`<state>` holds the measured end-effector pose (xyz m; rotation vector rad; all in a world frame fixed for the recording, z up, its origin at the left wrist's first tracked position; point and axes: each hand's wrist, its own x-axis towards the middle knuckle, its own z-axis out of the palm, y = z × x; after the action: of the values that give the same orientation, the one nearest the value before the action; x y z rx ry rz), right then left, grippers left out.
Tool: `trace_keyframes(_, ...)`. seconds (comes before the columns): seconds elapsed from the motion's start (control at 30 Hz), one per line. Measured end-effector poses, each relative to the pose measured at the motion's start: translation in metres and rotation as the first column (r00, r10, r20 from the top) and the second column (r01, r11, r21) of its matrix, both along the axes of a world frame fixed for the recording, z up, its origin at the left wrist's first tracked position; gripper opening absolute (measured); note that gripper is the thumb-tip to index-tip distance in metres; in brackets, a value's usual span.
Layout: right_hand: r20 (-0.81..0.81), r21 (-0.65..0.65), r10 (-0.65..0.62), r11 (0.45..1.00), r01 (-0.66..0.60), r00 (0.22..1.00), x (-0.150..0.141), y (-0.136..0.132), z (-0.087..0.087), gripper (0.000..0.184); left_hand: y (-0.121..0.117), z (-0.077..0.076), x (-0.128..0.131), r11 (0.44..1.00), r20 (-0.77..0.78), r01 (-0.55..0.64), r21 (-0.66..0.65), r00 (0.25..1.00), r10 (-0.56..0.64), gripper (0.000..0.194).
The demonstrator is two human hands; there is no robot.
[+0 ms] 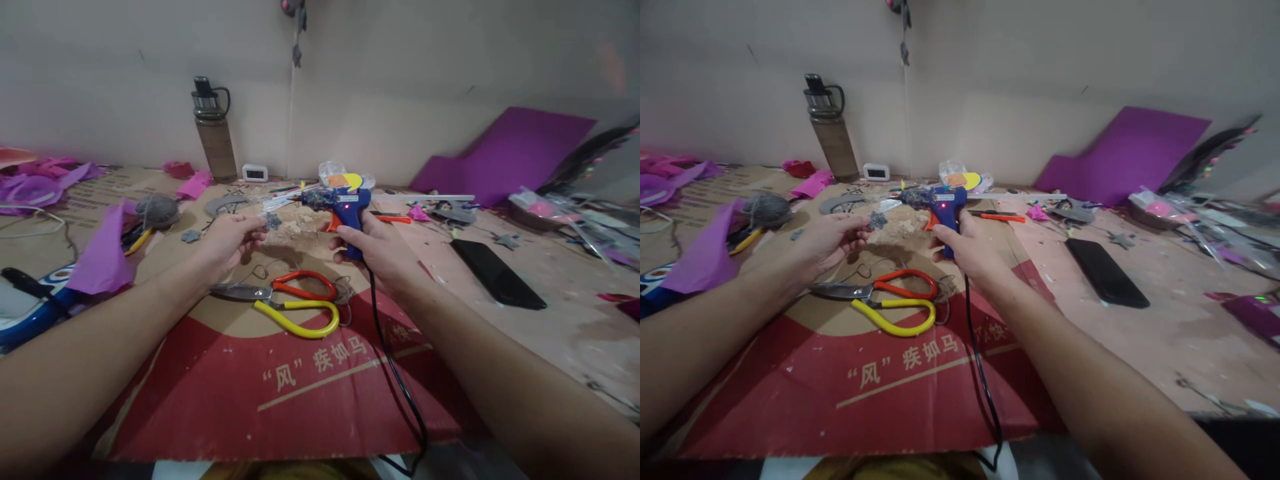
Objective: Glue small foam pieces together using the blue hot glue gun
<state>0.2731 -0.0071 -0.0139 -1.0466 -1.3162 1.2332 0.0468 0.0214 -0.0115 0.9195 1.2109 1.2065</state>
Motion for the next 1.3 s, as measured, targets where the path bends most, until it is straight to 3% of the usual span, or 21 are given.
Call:
trace_keyframes(0.17,0.068,0.112,0.120,0.986,-0.127,0.990,-0.005,-0.003,-0.009,0.029,0.003,-0.005,-0.003,0.999,0.021,0.016,0.033,1.000,-0.017,0.013)
trace_keyframes(0.37,0.132,0.129,0.177,0.973,-0.194,0.975,-0.007,-0.006,-0.012,0.024,0.004,-0.008,-0.004,0.999,0.029,0.030,0.042,0.999,-0.031,0.013)
trace_keyframes(0.9,0.207,0.106,0.127,0.983,-0.151,0.970,-0.007,-0.007,-0.012,0.020,0.001,-0.005,0.000,0.999,0.054,0.022,0.048,0.998,-0.025,0.012)
trace_keyframes(1.3,0.160,0.078,0.135,0.986,-0.149,0.978,-0.008,-0.006,-0.013,0.021,0.000,-0.005,0.002,0.998,0.106,0.014,0.064,0.994,-0.021,0.014)
